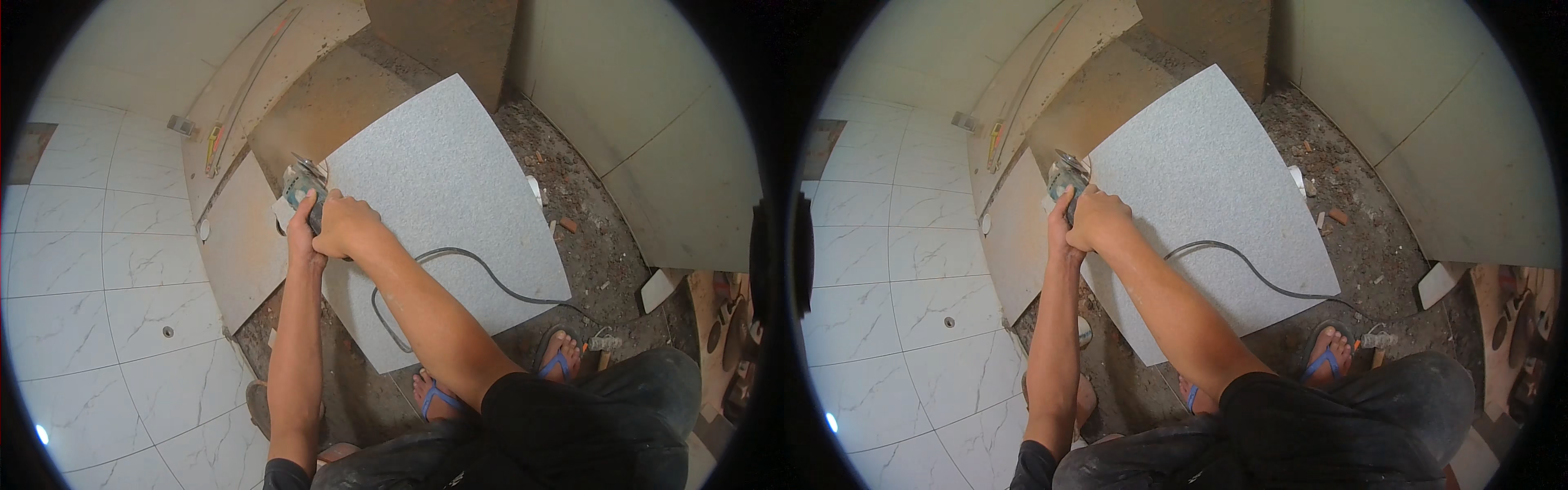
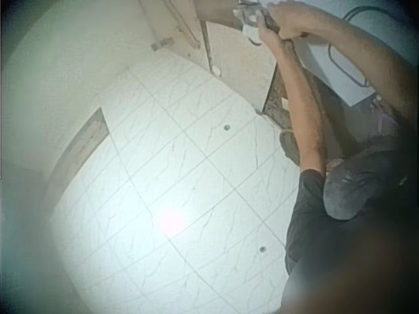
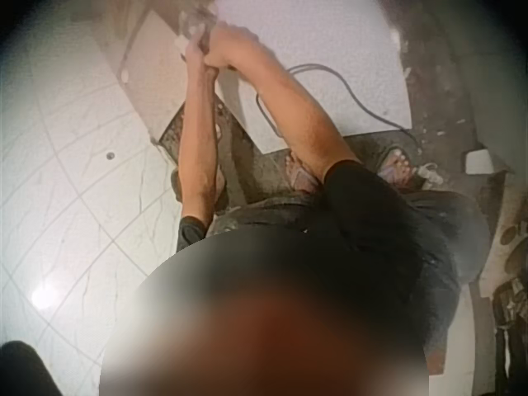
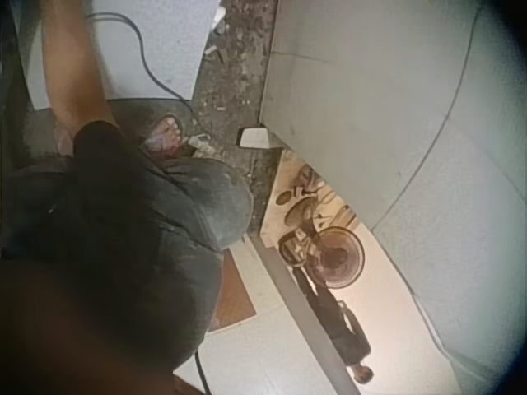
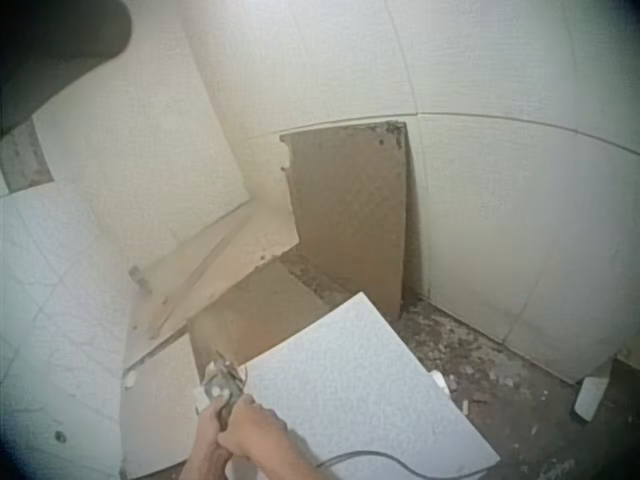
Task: Use an angle grinder to cut a circular notch into a floor tile.
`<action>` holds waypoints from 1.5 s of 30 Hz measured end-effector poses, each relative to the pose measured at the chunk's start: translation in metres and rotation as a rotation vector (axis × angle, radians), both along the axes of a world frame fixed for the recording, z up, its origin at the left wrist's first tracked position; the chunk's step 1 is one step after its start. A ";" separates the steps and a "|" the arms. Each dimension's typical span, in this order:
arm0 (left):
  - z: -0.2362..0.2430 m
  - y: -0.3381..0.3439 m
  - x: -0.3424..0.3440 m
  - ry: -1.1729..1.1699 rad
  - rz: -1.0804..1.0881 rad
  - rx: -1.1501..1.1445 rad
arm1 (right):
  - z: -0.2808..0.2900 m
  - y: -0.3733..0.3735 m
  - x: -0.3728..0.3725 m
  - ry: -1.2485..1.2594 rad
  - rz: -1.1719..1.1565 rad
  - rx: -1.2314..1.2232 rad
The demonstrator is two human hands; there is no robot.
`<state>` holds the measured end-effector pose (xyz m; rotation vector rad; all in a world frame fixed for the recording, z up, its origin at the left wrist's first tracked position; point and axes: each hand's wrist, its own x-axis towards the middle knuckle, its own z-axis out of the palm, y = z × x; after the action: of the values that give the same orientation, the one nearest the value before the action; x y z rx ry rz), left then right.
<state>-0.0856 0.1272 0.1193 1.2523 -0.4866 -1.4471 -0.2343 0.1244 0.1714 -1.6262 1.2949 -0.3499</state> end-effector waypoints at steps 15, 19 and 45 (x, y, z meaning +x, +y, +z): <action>-0.001 0.005 -0.003 -0.021 0.014 0.004 | -0.001 0.002 -0.002 0.021 0.004 0.002; -0.002 0.006 0.000 -0.017 0.003 -0.003 | 0.001 0.004 0.000 0.015 0.004 -0.014; -0.004 0.007 0.022 -0.103 0.020 -0.048 | -0.010 0.014 0.023 -0.032 -0.022 -0.089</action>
<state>-0.0640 0.1345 0.1153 1.2946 -0.5733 -1.3509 -0.2114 0.1388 0.1611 -1.6755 1.2894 -0.4511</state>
